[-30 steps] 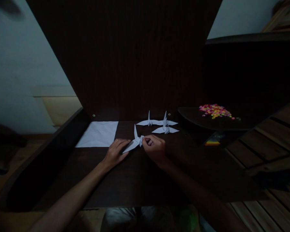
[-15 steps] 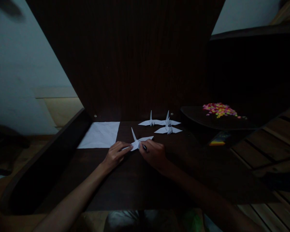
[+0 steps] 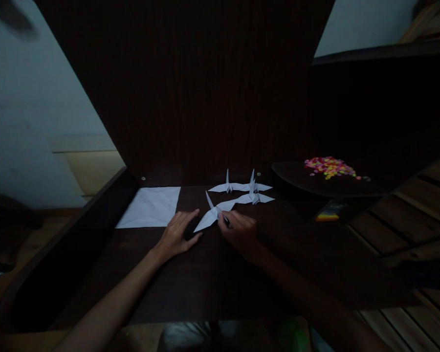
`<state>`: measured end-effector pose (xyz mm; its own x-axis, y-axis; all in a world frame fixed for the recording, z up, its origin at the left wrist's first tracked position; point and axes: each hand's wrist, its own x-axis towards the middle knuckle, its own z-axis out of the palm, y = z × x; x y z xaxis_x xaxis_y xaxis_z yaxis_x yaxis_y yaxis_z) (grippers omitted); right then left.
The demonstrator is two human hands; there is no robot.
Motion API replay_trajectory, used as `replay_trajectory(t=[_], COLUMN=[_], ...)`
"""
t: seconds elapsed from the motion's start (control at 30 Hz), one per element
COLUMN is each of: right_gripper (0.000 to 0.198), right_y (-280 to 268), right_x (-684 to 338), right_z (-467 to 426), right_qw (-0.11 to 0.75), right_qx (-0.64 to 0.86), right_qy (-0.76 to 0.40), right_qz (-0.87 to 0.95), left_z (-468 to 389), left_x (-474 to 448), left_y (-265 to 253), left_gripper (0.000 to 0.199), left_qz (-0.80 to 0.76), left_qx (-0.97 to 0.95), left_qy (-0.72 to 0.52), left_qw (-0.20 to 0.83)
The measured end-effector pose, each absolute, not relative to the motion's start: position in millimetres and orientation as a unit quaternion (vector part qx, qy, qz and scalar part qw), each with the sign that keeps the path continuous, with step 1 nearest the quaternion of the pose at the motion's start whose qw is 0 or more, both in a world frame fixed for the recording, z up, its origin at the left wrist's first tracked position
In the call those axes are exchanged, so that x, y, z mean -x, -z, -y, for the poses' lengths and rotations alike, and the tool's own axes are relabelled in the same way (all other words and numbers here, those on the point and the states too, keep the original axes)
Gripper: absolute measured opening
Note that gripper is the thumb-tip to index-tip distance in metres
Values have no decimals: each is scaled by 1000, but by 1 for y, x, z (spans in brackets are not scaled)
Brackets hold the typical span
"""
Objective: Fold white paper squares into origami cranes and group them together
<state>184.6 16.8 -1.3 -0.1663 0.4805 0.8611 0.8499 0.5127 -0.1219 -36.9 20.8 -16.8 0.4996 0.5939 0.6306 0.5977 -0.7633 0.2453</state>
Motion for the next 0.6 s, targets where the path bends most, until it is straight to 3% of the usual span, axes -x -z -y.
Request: replay_trajectory(t=[0.13, 0.27, 0.6], right_gripper=[16, 19, 20], right_y=[12, 22, 31], right_x=[-197, -207, -203], right_z=[-36, -53, -66], right_qw=[468, 469, 403], right_qx=[488, 527, 627], right_qy=[227, 255, 201], right_qz=[701, 661, 635], left_z=[-19, -21, -26], left_x=[35, 36, 35], left_y=[16, 16, 22], left_gripper=[70, 62, 41], left_qz=[348, 351, 343], left_qx=[872, 875, 875], left_qy=[345, 333, 340], left_qw=[-17, -24, -24])
